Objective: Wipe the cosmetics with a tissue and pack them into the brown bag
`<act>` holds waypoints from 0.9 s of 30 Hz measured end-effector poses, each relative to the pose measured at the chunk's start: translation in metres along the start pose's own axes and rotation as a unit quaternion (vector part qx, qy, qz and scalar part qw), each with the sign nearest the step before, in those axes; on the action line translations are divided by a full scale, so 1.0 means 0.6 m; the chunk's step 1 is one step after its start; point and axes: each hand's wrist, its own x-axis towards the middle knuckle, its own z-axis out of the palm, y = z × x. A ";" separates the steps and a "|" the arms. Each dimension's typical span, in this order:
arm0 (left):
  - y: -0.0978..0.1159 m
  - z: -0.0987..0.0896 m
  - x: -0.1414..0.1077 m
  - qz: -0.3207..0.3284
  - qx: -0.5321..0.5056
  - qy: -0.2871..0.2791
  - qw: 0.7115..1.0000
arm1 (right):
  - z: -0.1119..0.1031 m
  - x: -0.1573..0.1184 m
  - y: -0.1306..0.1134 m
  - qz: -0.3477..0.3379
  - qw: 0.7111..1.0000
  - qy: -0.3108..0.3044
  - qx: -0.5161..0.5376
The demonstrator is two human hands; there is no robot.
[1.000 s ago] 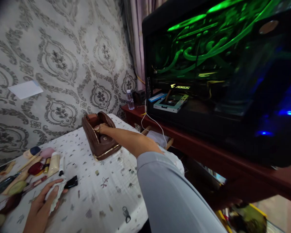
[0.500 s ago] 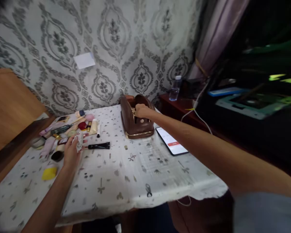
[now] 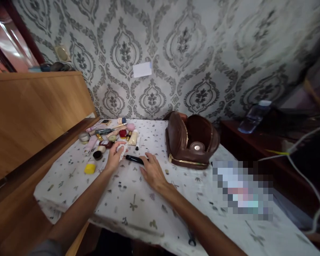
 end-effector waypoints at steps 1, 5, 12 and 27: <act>0.002 -0.005 -0.001 0.002 0.016 -0.015 1.000 | 0.014 0.004 -0.004 0.021 0.999 -0.028 -0.002; 0.017 -0.044 0.006 0.055 0.174 -0.037 0.982 | 0.039 0.031 -0.006 0.056 0.995 -0.079 0.006; 0.064 -0.177 0.096 0.121 0.440 0.062 0.888 | 0.061 0.061 0.000 0.069 0.997 -0.030 0.026; 0.048 -0.351 0.223 -0.145 0.598 0.128 0.778 | 0.048 -0.020 -0.008 0.104 0.989 0.031 0.099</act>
